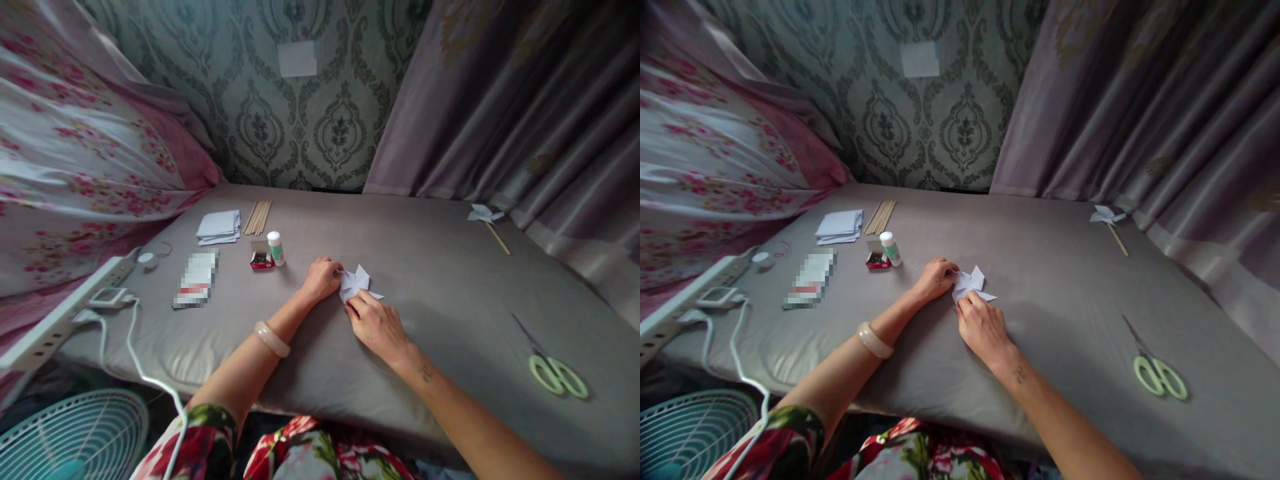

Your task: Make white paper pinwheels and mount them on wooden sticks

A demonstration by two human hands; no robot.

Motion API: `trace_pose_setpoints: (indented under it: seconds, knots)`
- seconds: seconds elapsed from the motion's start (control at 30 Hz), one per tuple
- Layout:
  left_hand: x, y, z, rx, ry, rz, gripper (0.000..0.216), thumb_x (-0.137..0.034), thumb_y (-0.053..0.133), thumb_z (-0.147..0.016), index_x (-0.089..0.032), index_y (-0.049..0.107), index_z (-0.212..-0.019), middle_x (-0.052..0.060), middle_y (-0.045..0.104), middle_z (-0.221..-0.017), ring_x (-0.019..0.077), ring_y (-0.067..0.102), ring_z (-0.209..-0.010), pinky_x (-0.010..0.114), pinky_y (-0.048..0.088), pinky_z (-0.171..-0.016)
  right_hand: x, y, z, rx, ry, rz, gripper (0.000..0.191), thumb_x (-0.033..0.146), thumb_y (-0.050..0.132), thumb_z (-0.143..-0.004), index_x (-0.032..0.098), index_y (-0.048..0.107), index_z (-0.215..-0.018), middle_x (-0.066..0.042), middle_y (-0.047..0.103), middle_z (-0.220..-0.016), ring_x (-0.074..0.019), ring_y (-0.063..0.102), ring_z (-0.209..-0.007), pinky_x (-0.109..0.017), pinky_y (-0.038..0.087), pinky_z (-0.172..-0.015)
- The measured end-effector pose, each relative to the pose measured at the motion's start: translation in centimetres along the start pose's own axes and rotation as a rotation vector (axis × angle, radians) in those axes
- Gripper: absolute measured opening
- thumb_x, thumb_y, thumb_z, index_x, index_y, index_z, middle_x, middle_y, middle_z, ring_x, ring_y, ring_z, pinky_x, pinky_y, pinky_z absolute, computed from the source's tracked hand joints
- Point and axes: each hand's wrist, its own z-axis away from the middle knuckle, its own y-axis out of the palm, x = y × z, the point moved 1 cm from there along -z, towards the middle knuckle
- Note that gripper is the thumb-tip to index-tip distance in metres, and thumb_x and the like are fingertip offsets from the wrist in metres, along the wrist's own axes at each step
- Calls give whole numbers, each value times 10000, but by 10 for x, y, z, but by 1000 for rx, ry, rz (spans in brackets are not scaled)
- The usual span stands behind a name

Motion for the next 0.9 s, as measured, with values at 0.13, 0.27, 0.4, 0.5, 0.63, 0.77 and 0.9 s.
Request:
trace_pose_setpoints:
  seconds: [0.13, 0.27, 0.4, 0.5, 0.63, 0.77, 0.9]
  knots:
    - [6, -7, 4, 20, -95, 52, 248, -166, 521, -786, -159, 729, -921, 66, 727, -862, 170, 642, -780, 239, 468, -711, -11, -3, 0, 4, 7, -20, 216, 253, 454, -945, 219, 666, -929, -45, 659, -977, -169, 638, -860, -239, 407, -642]
    - [10, -16, 14, 24, -203, 70, 250, -208, 509, -790, -142, 728, -891, 81, 735, -836, 190, 656, -757, 242, 459, -653, -28, -2, -6, -5, 27, -98, 199, 246, 488, -932, 239, 681, -980, -35, 665, -1022, -166, 640, -892, -226, 432, -682]
    - [7, -19, 25, 4, -284, 43, 245, -252, 516, -784, -150, 725, -862, 97, 734, -863, 223, 656, -810, 285, 457, -704, -44, 2, -16, -57, 23, -220, 202, 216, 509, -919, 242, 686, -1013, -26, 668, -1034, -160, 635, -909, -231, 453, -733]
    - [0, -19, 31, 4, -303, -15, 217, -263, 525, -770, -177, 719, -814, 85, 731, -879, 237, 644, -857, 325, 444, -768, -55, 4, -22, -98, 12, -301, 197, 186, 519, -907, 227, 699, -977, -29, 673, -1013, -155, 633, -892, -237, 457, -767]
    - [-7, -18, 37, 16, -272, -88, 210, -284, 518, -778, -193, 707, -783, 72, 722, -893, 245, 628, -883, 354, 426, -792, -66, 8, -24, -122, 11, -361, 194, 164, 534, -882, 226, 711, -932, -30, 678, -979, -149, 633, -858, -239, 460, -766]
    - [-9, -17, 38, 5, -274, -82, 221, -338, 534, -799, -197, 705, -798, 71, 718, -908, 241, 623, -893, 341, 417, -784, -71, 10, -26, -179, 80, -349, 180, 205, 543, -865, 225, 715, -911, -31, 682, -962, -144, 626, -776, -239, 463, -723]
    - [-8, -15, 36, -29, -252, -65, 219, -344, 546, -807, -199, 710, -824, 64, 713, -905, 238, 618, -899, 338, 406, -783, -68, 10, -34, -247, 156, -315, 195, 189, 537, -837, 198, 715, -917, -56, 684, -965, -161, 630, -848, -236, 463, -780]
